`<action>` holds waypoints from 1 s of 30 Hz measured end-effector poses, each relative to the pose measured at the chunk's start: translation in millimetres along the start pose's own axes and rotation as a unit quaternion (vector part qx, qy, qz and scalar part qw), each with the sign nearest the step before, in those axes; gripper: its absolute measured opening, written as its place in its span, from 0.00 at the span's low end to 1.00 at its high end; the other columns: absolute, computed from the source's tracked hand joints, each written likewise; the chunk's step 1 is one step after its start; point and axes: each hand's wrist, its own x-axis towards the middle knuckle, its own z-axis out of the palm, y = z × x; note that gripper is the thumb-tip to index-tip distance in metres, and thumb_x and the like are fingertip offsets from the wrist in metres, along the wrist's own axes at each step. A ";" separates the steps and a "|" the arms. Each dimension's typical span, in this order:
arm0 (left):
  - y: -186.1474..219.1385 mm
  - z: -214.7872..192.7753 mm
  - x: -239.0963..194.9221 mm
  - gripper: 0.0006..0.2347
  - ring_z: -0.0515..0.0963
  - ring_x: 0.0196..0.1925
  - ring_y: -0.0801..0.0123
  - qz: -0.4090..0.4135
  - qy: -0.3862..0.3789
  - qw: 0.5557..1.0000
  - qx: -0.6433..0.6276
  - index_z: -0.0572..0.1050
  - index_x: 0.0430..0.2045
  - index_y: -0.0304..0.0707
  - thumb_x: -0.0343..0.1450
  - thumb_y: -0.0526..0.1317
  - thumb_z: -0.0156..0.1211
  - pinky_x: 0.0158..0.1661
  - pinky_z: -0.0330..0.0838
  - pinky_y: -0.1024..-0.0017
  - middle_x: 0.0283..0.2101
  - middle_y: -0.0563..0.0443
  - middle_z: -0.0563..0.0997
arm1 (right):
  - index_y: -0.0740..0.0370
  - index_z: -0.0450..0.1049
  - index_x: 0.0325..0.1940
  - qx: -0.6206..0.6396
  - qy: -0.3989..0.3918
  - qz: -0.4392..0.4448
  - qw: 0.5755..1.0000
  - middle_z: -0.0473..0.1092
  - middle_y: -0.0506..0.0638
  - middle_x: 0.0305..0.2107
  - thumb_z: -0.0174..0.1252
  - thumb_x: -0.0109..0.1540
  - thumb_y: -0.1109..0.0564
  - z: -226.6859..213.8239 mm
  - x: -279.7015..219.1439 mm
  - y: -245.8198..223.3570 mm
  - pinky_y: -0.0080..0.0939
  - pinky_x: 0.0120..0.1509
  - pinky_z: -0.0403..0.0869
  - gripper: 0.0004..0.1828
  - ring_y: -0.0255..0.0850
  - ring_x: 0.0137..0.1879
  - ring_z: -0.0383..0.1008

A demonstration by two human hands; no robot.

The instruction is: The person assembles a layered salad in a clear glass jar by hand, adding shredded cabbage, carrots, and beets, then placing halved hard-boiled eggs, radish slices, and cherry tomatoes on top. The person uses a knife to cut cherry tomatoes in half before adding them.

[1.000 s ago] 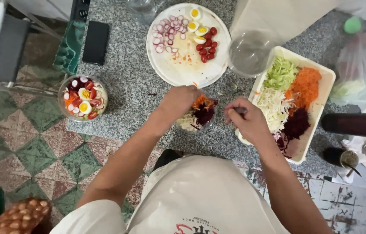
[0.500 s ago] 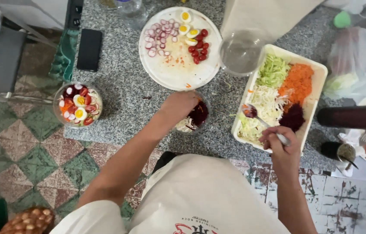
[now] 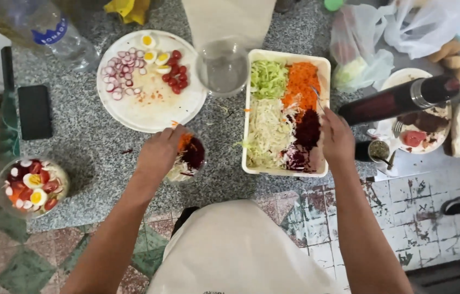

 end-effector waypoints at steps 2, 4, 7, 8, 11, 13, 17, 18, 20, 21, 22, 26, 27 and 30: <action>7.5 -15.0 -1.5 0.24 0.83 0.48 0.61 -0.002 0.000 1.000 0.002 0.67 0.65 0.46 0.71 0.34 0.59 0.44 0.81 0.67 0.51 0.49 0.76 | 0.66 0.68 0.72 -0.028 -0.015 -0.007 0.999 0.70 0.67 0.53 0.47 0.75 0.62 7.9 21.1 -1.9 0.54 0.48 0.79 0.20 0.61 0.53 0.77; 13.1 -19.9 -3.6 0.23 0.83 0.50 0.61 -0.006 0.000 1.000 0.003 0.67 0.64 0.47 0.72 0.34 0.59 0.46 0.81 0.67 0.52 0.50 0.75 | 0.61 0.67 0.74 -0.056 -0.031 -0.014 0.998 0.70 0.62 0.54 0.46 0.76 0.61 16.7 38.4 5.4 0.52 0.53 0.78 0.21 0.58 0.57 0.76; 17.2 -18.4 -11.2 0.16 0.83 0.52 0.64 -0.013 0.018 0.999 0.037 0.76 0.54 0.48 0.71 0.36 0.61 0.49 0.80 0.67 0.53 0.54 0.76 | 0.63 0.68 0.73 -0.161 -0.081 -0.043 0.983 0.72 0.60 0.54 0.45 0.76 0.60 32.0 47.9 34.1 0.47 0.55 0.78 0.21 0.53 0.57 0.77; 18.9 -21.7 -13.3 0.12 0.83 0.52 0.61 -0.021 0.030 0.999 0.013 0.78 0.50 0.45 0.72 0.36 0.61 0.50 0.79 0.65 0.52 0.52 0.76 | 0.56 0.68 0.74 -0.204 -0.090 -0.077 0.972 0.72 0.57 0.52 0.47 0.75 0.57 35.1 45.6 46.8 0.49 0.51 0.79 0.21 0.53 0.53 0.78; 32.3 -50.5 -7.7 0.09 0.83 0.50 0.59 -0.026 0.067 0.997 -0.012 0.80 0.45 0.44 0.71 0.36 0.63 0.51 0.79 0.62 0.49 0.51 0.77 | 0.51 0.70 0.72 -0.211 -0.116 -0.091 0.966 0.73 0.55 0.50 0.47 0.75 0.54 6.7 33.9 27.4 0.52 0.50 0.79 0.21 0.56 0.52 0.77; 39.6 -54.0 -1.3 0.10 0.83 0.49 0.59 -0.025 0.092 0.995 -0.013 0.81 0.44 0.45 0.70 0.37 0.64 0.50 0.79 0.61 0.49 0.52 0.77 | 0.53 0.71 0.71 -0.175 -0.132 -0.073 0.973 0.74 0.56 0.51 0.45 0.75 0.54 -12.8 27.0 22.6 0.53 0.53 0.78 0.20 0.58 0.55 0.77; 51.2 -4.1 21.0 0.12 0.83 0.47 0.60 0.004 0.213 0.976 -0.034 0.81 0.43 0.52 0.67 0.40 0.66 0.49 0.77 0.62 0.48 0.56 0.79 | 0.58 0.72 0.69 -0.214 -0.099 -0.050 0.971 0.74 0.54 0.51 0.44 0.75 0.54 -13.3 22.3 62.4 0.50 0.60 0.74 0.20 0.52 0.58 0.75; 56.3 11.4 27.6 0.10 0.83 0.47 0.60 0.013 0.235 0.970 -0.062 0.82 0.41 0.53 0.67 0.40 0.65 0.49 0.77 0.62 0.47 0.58 0.80 | 0.65 0.72 0.67 -0.245 -0.095 -0.076 0.962 0.74 0.61 0.52 0.44 0.74 0.57 -9.3 20.5 71.3 0.52 0.65 0.72 0.20 0.56 0.61 0.73; 75.6 -4.8 48.4 0.11 0.83 0.47 0.59 0.042 0.212 0.972 -0.098 0.81 0.44 0.51 0.68 0.40 0.64 0.49 0.77 0.62 0.47 0.55 0.81 | 0.64 0.71 0.68 -0.203 -0.107 -0.040 0.973 0.74 0.62 0.52 0.45 0.73 0.57 5.8 7.7 47.0 0.55 0.62 0.73 0.21 0.58 0.58 0.75; 85.5 -12.7 59.1 0.12 0.83 0.47 0.58 0.070 0.186 0.971 -0.133 0.81 0.46 0.49 0.69 0.39 0.64 0.48 0.76 0.61 0.48 0.53 0.81 | 0.63 0.70 0.68 -0.159 -0.120 -0.005 0.980 0.73 0.63 0.52 0.46 0.72 0.57 13.5 1.3 35.3 0.58 0.60 0.74 0.21 0.60 0.55 0.76; 91.7 -12.0 71.7 0.12 0.83 0.47 0.58 0.072 0.188 0.971 -0.133 0.81 0.46 0.49 0.69 0.39 0.64 0.48 0.76 0.61 0.48 0.53 0.81 | 0.63 0.70 0.68 -0.160 -0.117 -0.004 0.980 0.73 0.63 0.52 0.46 0.72 0.57 15.1 8.8 43.3 0.58 0.60 0.74 0.21 0.60 0.55 0.76; 117.4 -20.2 110.4 0.12 0.81 0.54 0.55 0.107 0.080 0.977 -0.165 0.77 0.51 0.41 0.73 0.37 0.60 0.55 0.77 0.57 0.53 0.46 0.77 | 0.60 0.67 0.72 -0.027 -0.137 0.073 0.988 0.74 0.57 0.50 0.41 0.74 0.53 6.1 23.8 48.4 0.52 0.56 0.77 0.23 0.52 0.52 0.78; 126.8 -24.2 117.4 0.11 0.80 0.55 0.54 0.103 0.047 0.978 -0.176 0.76 0.52 0.40 0.75 0.36 0.58 0.56 0.77 0.56 0.54 0.46 0.76 | 0.63 0.66 0.72 -0.033 -0.124 0.054 0.990 0.73 0.61 0.50 0.41 0.74 0.56 -2.7 22.6 44.1 0.56 0.57 0.76 0.23 0.57 0.53 0.77; 145.4 -38.7 151.2 0.10 0.81 0.54 0.52 0.119 0.027 0.971 -0.204 0.76 0.51 0.38 0.76 0.35 0.57 0.53 0.79 0.54 0.51 0.44 0.78 | 0.64 0.68 0.71 -0.084 -0.096 -0.053 0.990 0.72 0.62 0.56 0.44 0.75 0.56 19.1 32.0 80.9 0.53 0.66 0.73 0.21 0.58 0.61 0.73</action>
